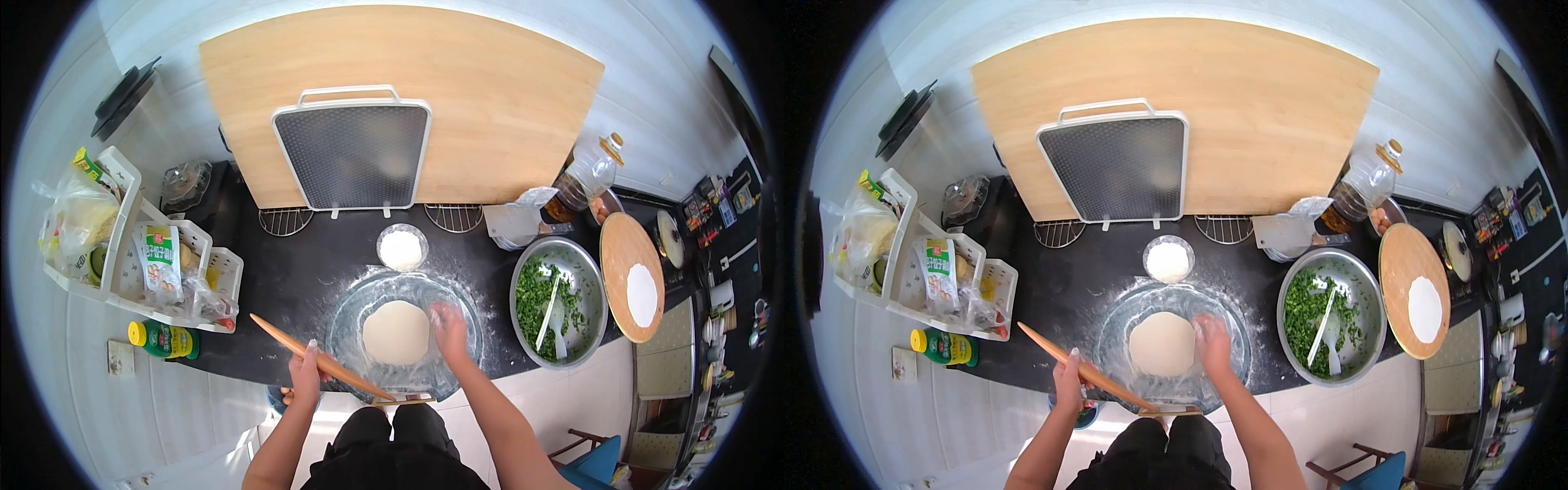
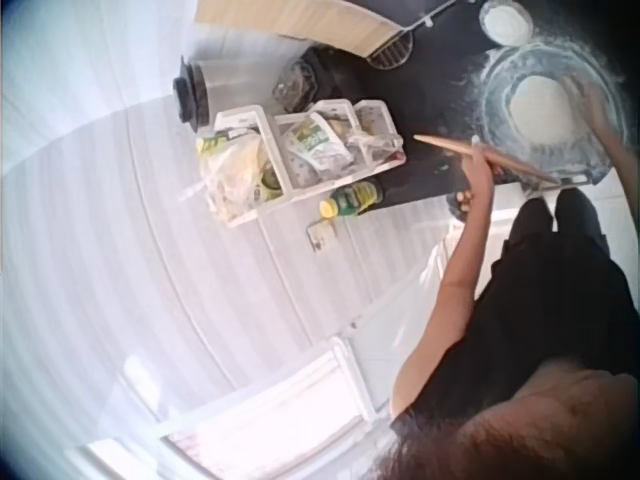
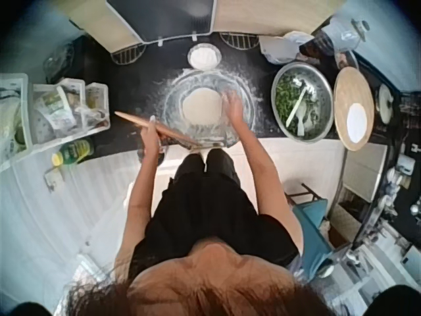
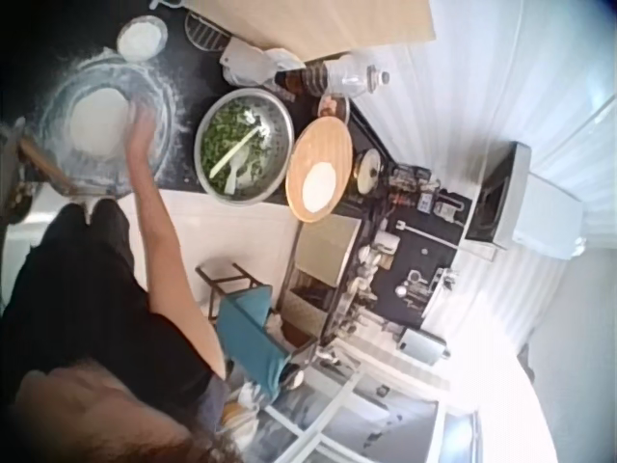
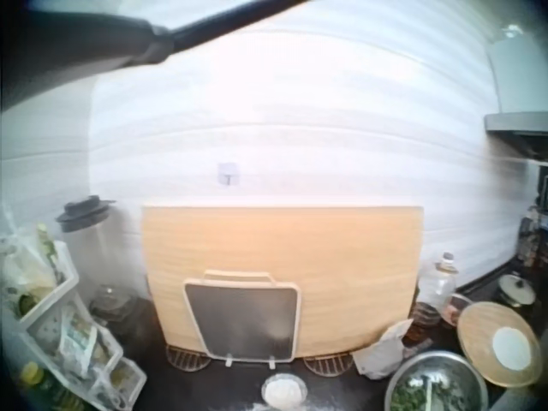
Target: The person uses a wooden rolling pin to flatten a ball of dough on a floured countertop. They repeatedly roll the dough, rotate it, and add flour to prevent sticking, gradually expanding it into a large, thin circular sheet. The person then lifts the flattened dough and places it onto a wooden board.
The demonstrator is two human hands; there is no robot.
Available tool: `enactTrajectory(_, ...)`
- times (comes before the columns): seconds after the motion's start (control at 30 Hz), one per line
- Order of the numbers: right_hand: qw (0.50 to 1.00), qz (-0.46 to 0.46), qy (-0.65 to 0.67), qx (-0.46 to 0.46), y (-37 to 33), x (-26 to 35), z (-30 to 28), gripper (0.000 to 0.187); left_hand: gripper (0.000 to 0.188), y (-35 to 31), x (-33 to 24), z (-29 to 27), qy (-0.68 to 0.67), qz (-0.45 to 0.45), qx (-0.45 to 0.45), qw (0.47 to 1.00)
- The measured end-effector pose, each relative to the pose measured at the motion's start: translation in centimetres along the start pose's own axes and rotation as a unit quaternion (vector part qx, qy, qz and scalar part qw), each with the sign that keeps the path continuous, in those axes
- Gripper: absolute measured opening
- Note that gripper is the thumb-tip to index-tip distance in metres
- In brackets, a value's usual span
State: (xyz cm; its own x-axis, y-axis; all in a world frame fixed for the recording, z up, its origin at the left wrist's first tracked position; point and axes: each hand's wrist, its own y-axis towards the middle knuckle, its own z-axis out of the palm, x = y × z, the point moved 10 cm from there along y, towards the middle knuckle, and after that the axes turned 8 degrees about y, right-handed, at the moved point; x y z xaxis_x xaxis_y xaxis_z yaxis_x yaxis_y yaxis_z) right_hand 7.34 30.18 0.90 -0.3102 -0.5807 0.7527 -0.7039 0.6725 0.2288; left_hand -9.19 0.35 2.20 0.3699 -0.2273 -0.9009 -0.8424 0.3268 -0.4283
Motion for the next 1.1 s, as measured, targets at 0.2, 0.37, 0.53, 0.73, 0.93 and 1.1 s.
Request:
enactTrajectory(0.2, 0.996, -0.079, -0.018, 0.034, 11.5, 2.5, 3.1, 0.015, 0.033, 0.0, 0.0, -0.6, 0.001, -0.002, -0.032, 0.999)
enactTrajectory(0.37, 0.980, -0.039, -0.092, 0.169, 15.6, -1.1, 11.5, 0.018, 0.026, -0.2, 0.7, -0.8, -0.022, -0.002, -0.037, 0.999)
enactTrajectory(0.53, 0.993, 0.017, 0.025, 0.113, 15.7, -2.7, 11.5, 0.020, 0.025, -0.2, 1.5, -1.1, -0.035, -0.012, -0.046, 0.998)
enactTrajectory(0.73, 0.970, -0.033, 0.053, 0.237, 3.6, 0.2, 8.7, 0.029, 0.027, -0.4, 1.4, -1.5, -0.046, -0.017, -0.056, 0.997)
enactTrajectory(0.93, 0.961, -0.117, -0.142, 0.205, -1.7, 2.4, 10.5, 0.064, 0.032, -0.3, 1.7, -1.9, -0.032, -0.012, -0.067, 0.997)
enactTrajectory(1.1, 0.876, -0.254, -0.121, 0.391, -7.9, 6.9, 14.9, 0.065, 0.032, 0.1, 1.9, -0.6, -0.023, -0.019, -0.035, 0.999)
